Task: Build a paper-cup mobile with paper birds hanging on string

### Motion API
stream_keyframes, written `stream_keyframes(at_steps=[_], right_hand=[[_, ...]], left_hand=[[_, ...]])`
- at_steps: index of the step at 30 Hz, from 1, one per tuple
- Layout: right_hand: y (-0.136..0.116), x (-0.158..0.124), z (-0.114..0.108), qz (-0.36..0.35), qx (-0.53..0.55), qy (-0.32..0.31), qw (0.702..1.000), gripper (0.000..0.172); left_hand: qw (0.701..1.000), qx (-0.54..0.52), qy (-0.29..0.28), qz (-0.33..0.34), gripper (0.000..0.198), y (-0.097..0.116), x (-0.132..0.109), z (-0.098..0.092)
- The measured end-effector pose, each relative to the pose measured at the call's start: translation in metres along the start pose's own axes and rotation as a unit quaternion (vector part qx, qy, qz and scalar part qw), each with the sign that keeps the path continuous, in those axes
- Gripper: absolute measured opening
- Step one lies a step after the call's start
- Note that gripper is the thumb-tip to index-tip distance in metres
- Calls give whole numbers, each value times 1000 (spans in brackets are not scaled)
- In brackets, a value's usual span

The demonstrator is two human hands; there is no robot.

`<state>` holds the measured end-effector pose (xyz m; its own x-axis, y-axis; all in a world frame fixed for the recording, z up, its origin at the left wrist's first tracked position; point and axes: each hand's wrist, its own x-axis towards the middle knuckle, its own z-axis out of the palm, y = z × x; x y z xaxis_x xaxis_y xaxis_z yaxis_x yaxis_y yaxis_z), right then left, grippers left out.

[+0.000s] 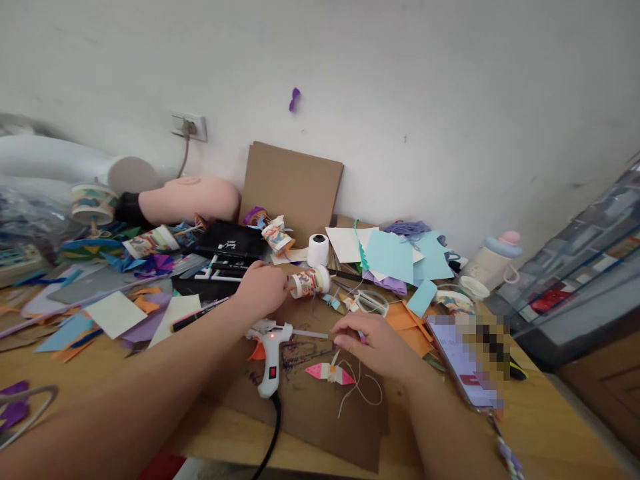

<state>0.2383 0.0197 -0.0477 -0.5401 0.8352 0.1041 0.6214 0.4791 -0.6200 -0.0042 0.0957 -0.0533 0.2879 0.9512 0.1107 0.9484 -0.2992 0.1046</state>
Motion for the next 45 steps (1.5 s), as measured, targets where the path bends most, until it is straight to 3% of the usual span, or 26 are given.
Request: stream_keyframes(at_steps=[2, 5, 7, 11, 13, 16, 18, 24, 27, 31, 33, 36, 38, 42, 45], right_hand=[[0, -1, -4, 3, 3, 0, 1000, 14], [3, -4, -9, 8, 3, -24, 1000, 11], [8, -5, -10, 2, 3, -55, 998, 19], [18, -4, -3, -43, -14, -88, 995, 21], [20, -2, 2, -59, -27, -88, 994, 19], [19, 1, 7, -66, -36, -89, 993, 13], [18, 1, 5, -69, -43, -89, 993, 13], [19, 3, -8, -43, -90, -4, 995, 14], [28, 6, -6, -14, -129, 54, 990, 15], [35, 9, 2, 10, -167, 82, 983, 11], [31, 7, 4, 18, -177, 100, 979, 9], [12, 2, 11, 8, -190, 142, 971, 23], [-7, -1, 25, -37, -192, 110, 975, 26], [-38, -1, 70, -157, -205, -60, 964, 42], [-49, 6, 97, -172, -243, -96, 950, 42]], left_hand=[[999, -12, 30, -1, 18, -6, 2, -1], [994, -45, 99, -12, 25, -16, 1, -8], [985, -78, 149, -29, 27, -21, -3, -16], [957, -164, 225, -82, 37, -16, -19, -32], [929, -248, 249, -114, 36, -9, -24, -35], [860, -406, 271, -151, 27, -2, -26, -31], [838, -440, 283, -157, 26, -1, -24, -23], [799, -453, 350, -184, 28, -12, -25, -2], [785, -464, 364, -190, 27, -15, -28, 1], [766, -482, 378, -198, 24, -16, -30, 0], [751, -489, 395, -203, 26, -16, -31, -1], [729, -491, 432, -200, 27, -17, -32, -3], [718, -488, 456, -196, 26, -18, -33, -4], [702, -483, 486, -192, 25, -23, -35, -8], [683, -480, 519, -183, 24, -30, -34, -14]])
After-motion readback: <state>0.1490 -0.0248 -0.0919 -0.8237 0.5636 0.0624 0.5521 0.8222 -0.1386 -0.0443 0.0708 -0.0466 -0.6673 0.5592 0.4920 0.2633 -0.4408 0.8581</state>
